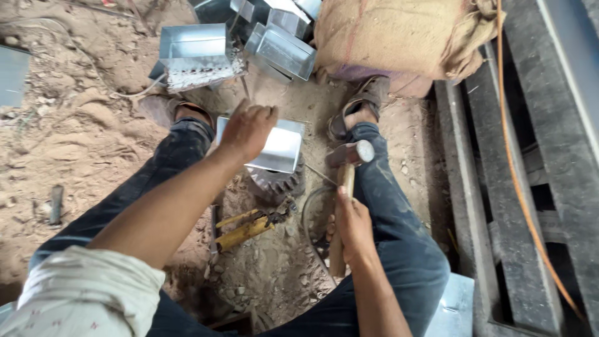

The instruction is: The person sits on the ground and uses a hammer to repeatedly strike a small rectangular metal box placed on a gear-like anvil. They rotate the box to hit different sides and edges, then set it down among other similar metal pieces.

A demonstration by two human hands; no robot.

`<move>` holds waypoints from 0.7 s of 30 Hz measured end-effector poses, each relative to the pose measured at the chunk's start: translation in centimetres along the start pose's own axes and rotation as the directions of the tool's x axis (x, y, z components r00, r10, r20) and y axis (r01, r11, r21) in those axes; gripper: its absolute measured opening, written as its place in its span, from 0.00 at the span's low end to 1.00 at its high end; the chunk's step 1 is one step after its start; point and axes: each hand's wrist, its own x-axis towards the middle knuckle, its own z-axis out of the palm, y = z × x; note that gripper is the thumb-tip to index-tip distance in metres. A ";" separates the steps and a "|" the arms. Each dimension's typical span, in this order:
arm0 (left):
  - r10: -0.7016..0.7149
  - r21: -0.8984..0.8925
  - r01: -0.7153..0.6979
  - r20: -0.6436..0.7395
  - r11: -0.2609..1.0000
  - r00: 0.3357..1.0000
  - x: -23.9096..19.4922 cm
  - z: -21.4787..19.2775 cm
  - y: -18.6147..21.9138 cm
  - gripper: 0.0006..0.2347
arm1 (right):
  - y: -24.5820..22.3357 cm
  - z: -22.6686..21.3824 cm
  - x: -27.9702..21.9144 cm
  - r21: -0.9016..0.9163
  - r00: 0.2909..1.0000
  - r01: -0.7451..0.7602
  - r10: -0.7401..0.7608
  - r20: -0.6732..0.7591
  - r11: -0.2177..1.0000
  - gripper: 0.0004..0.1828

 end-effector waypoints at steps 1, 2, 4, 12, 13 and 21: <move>0.029 0.036 -0.027 -0.037 0.999 0.999 -1.0 -0.7 0.2 0.19 | 0.0 0.1 -0.1 -0.022 1.000 0.030 -0.030 -0.001 0.999 0.21; 0.059 0.073 -0.053 -0.073 0.996 0.996 -2.3 -1.3 0.6 0.20 | 0.1 0.1 -0.3 -0.044 0.998 0.060 -0.060 -0.001 0.997 0.21; 0.084 0.083 -0.081 -0.041 0.993 0.996 -4.2 -2.4 1.2 0.24 | 0.5 0.2 -0.8 -0.111 0.993 0.121 -0.121 0.004 0.986 0.23; 0.091 -0.058 -0.085 0.111 0.995 0.990 -4.4 -2.9 2.6 0.28 | 1.3 0.3 -2.2 -0.066 0.786 0.612 -0.598 0.159 0.788 0.24; 0.100 -0.031 -0.097 0.085 0.995 0.991 -4.3 -2.7 2.6 0.27 | 1.1 0.4 -2.4 0.010 0.740 0.655 -0.644 0.194 0.756 0.23; 0.077 -0.027 -0.077 -0.017 0.997 0.997 -4.5 -1.8 2.7 0.19 | 2.3 2.4 -2.8 0.057 0.813 0.510 -0.503 0.294 0.858 0.19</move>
